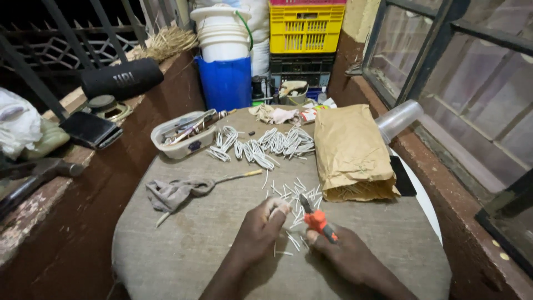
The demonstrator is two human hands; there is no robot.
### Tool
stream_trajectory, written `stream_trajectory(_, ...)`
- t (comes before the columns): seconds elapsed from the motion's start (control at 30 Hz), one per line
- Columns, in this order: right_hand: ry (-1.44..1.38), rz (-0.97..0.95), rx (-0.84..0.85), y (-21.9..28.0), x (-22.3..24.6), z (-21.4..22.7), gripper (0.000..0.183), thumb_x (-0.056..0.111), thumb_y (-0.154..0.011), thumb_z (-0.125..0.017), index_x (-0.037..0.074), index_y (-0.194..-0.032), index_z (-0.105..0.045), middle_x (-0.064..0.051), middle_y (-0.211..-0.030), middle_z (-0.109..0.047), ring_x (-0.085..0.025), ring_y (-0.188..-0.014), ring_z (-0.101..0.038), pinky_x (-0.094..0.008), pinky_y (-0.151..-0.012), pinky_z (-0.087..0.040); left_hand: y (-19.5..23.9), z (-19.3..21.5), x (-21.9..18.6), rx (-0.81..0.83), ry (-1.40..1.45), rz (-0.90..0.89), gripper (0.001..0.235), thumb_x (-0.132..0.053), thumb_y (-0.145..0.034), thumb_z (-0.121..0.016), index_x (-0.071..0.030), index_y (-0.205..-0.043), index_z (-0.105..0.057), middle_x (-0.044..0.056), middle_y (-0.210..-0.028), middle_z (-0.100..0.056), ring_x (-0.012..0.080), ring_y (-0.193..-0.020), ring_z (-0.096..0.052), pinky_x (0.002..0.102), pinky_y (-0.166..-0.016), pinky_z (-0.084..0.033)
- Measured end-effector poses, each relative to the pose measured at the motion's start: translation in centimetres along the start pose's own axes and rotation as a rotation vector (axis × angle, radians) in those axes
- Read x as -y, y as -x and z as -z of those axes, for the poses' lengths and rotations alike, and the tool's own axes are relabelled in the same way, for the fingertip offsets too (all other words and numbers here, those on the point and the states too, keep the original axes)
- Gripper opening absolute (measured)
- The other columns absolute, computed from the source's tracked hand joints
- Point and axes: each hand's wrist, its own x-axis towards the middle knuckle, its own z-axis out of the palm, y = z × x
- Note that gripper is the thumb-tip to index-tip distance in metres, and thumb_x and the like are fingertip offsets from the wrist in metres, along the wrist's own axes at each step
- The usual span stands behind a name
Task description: A person uses pliers to cut or crimp small white wire components on a workbench.
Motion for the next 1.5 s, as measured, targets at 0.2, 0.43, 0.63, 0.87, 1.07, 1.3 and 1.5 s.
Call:
stream_trajectory(0.2,0.325,-0.005,-0.002,2.0,2.9,1.7,0.040,0.052,-0.094,-0.061,0.033,-0.125,-0.077,0.007,-0.120,-0.084,-0.013,-0.109,-0.076,-0.030,-0.093,-0.052,-0.5,-0.3,0.9,-0.068,-0.147,-0.047,0.027,-0.041,-0.102,-0.059,-0.018,-0.099,-0.072,0.000,-0.087,-0.077,0.0148,-0.081,-0.069,0.032,-0.075,-0.051)
stream_trajectory(0.43,0.322,0.092,0.002,0.2,1.3,1.2,0.032,0.044,-0.095,-0.062,0.032,-0.119,-0.079,0.004,-0.113,-0.081,-0.014,-0.106,-0.076,-0.031,-0.092,-0.053,-0.5,-0.4,0.5,-0.125,-0.184,0.029,0.024,-0.040,-0.102,-0.063,-0.019,-0.097,-0.074,-0.001,-0.078,-0.073,0.0144,-0.074,-0.065,0.033,-0.070,-0.047)
stream_trajectory(0.63,0.327,0.020,0.002,0.4,2.3,1.0,0.023,0.044,-0.096,-0.063,0.026,-0.106,-0.074,0.005,-0.107,-0.080,-0.013,-0.098,-0.072,-0.031,-0.088,-0.050,0.1,0.2,-0.9,-0.082,-0.155,0.073,0.025,-0.039,-0.107,-0.064,-0.019,-0.093,-0.071,-0.004,-0.072,-0.062,0.0106,-0.063,-0.050,0.032,-0.060,-0.036)
stream_trajectory(0.87,0.434,0.041,-0.065,-0.8,1.3,0.1,0.037,0.053,-0.096,-0.067,0.033,-0.127,-0.068,0.002,-0.127,-0.072,-0.021,-0.117,-0.070,-0.040,-0.094,-0.053,0.0,-0.3,-0.4,-0.070,-0.196,0.041,0.023,-0.035,-0.102,-0.060,-0.020,-0.102,-0.077,-0.001,-0.078,-0.074,0.0146,-0.067,-0.062,0.034,-0.065,-0.045)
stream_trajectory(1.07,0.434,0.048,-0.088,0.0,2.5,0.0,0.039,0.062,-0.095,-0.065,0.026,-0.110,-0.067,-0.001,-0.110,-0.071,-0.021,-0.102,-0.069,-0.038,-0.091,-0.049,0.0,0.1,-0.5,-0.059,-0.224,0.031,0.029,-0.041,-0.101,-0.056,-0.021,-0.102,-0.077,0.000,-0.078,-0.073,0.0166,-0.072,-0.065,0.035,-0.068,-0.047)
stream_trajectory(1.3,0.171,0.216,-0.014,-1.6,-0.6,-0.3,0.074,0.053,-0.092,-0.064,0.034,-0.161,-0.048,0.005,-0.161,-0.062,-0.017,-0.146,-0.061,-0.036,-0.117,-0.046,0.9,-0.1,-2.5,-0.020,-0.266,0.158,0.025,-0.041,-0.107,-0.056,-0.029,-0.113,-0.077,0.000,-0.080,-0.074,0.0127,-0.064,-0.060,0.032,-0.059,-0.046)
stream_trajectory(1.5,0.194,0.150,-0.033,-1.0,0.4,-0.2,0.065,0.056,-0.093,-0.061,0.033,-0.154,-0.057,0.003,-0.150,-0.070,-0.019,-0.135,-0.068,-0.038,-0.109,-0.051,0.6,-0.3,-1.4,-0.079,-0.249,0.061,0.037,-0.042,-0.101,-0.058,-0.033,-0.129,-0.079,0.000,-0.098,-0.085,0.0147,-0.079,-0.075,0.032,-0.068,-0.055)
